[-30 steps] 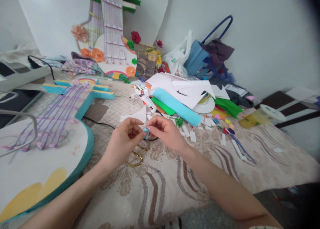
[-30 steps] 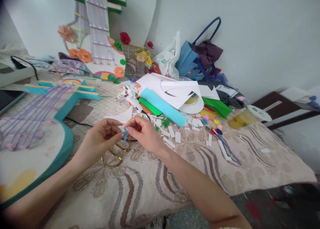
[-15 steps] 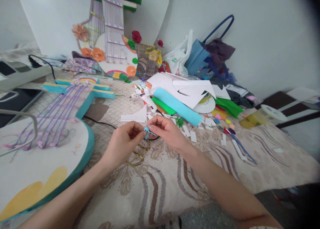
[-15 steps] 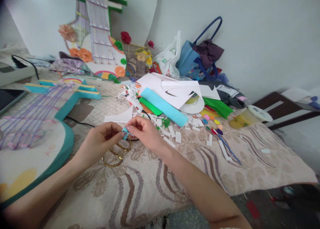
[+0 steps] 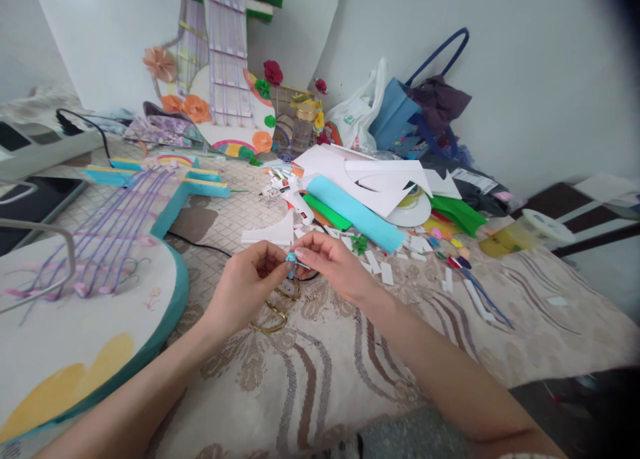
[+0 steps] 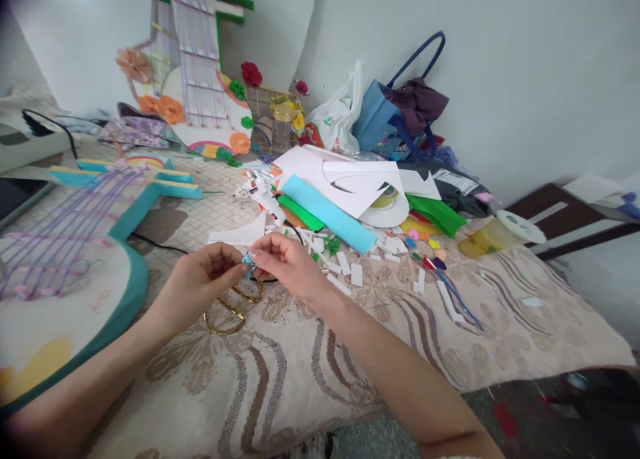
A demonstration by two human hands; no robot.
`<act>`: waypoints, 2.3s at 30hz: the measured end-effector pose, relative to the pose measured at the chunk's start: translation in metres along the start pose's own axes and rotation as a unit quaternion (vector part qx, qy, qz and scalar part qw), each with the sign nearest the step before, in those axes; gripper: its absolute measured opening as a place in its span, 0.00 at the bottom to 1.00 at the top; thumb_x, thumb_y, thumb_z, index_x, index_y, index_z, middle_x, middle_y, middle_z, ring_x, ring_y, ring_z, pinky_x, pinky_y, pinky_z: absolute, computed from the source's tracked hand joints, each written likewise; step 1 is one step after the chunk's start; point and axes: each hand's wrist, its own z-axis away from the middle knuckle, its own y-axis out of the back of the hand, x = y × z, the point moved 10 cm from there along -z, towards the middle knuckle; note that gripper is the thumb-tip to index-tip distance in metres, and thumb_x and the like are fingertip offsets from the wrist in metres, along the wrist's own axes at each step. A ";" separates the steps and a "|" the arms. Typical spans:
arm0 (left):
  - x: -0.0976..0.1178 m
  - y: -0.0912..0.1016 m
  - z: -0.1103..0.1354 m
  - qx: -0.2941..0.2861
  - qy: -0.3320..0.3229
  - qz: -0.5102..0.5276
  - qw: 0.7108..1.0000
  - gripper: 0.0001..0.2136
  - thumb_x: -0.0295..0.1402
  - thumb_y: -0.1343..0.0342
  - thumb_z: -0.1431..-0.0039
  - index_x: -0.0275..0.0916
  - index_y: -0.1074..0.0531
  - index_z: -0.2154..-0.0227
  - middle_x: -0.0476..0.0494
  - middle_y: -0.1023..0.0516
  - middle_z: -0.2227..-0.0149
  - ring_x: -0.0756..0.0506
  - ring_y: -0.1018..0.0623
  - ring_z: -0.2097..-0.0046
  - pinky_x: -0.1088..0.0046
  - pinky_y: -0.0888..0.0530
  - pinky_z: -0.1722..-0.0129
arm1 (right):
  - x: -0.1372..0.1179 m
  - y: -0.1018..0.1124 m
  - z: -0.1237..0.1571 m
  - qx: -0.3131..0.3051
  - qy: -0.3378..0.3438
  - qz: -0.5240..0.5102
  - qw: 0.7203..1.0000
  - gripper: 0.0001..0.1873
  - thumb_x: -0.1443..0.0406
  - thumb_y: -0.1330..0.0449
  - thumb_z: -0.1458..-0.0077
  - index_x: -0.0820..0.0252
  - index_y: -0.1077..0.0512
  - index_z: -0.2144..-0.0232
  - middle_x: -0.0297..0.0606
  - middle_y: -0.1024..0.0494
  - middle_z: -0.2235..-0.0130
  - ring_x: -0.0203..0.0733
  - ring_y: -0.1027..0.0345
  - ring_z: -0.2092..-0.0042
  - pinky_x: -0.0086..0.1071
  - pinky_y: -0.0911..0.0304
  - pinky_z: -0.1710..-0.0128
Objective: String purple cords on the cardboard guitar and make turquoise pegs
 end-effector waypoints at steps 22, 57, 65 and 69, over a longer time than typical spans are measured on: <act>0.005 0.005 -0.002 -0.005 -0.020 -0.061 0.998 0.07 0.37 0.46 0.43 0.38 0.31 0.71 0.50 0.28 0.75 0.50 0.31 0.73 0.76 0.35 0.74 | 0.002 0.011 -0.003 0.031 0.019 0.012 0.999 0.09 0.62 0.36 0.51 0.60 0.31 0.69 0.28 0.28 0.73 0.29 0.33 0.73 0.26 0.34 0.72; 0.005 0.013 0.000 0.053 -0.032 -0.125 0.990 0.07 0.37 0.47 0.42 0.40 0.31 0.70 0.53 0.32 0.79 0.51 0.33 0.76 0.75 0.38 0.76 | 0.006 0.016 -0.005 0.066 0.032 -0.031 0.997 0.11 0.60 0.35 0.51 0.60 0.31 0.72 0.29 0.28 0.76 0.30 0.34 0.74 0.26 0.35 0.72; 0.012 0.015 0.003 0.071 -0.050 -0.125 0.988 0.10 0.39 0.44 0.43 0.41 0.32 0.62 0.51 0.26 0.71 0.53 0.36 0.79 0.76 0.39 0.79 | -0.008 0.023 -0.002 0.089 0.086 0.082 0.989 0.10 0.60 0.38 0.48 0.59 0.32 0.72 0.30 0.29 0.74 0.32 0.34 0.74 0.28 0.35 0.72; 0.028 0.020 0.008 0.119 -0.110 -0.175 0.971 0.10 0.33 0.40 0.47 0.40 0.32 0.62 0.51 0.25 0.68 0.53 0.32 0.76 0.77 0.35 0.76 | -0.011 0.025 -0.001 0.102 0.092 0.118 0.983 0.09 0.60 0.39 0.47 0.59 0.32 0.72 0.30 0.30 0.74 0.32 0.34 0.74 0.27 0.36 0.72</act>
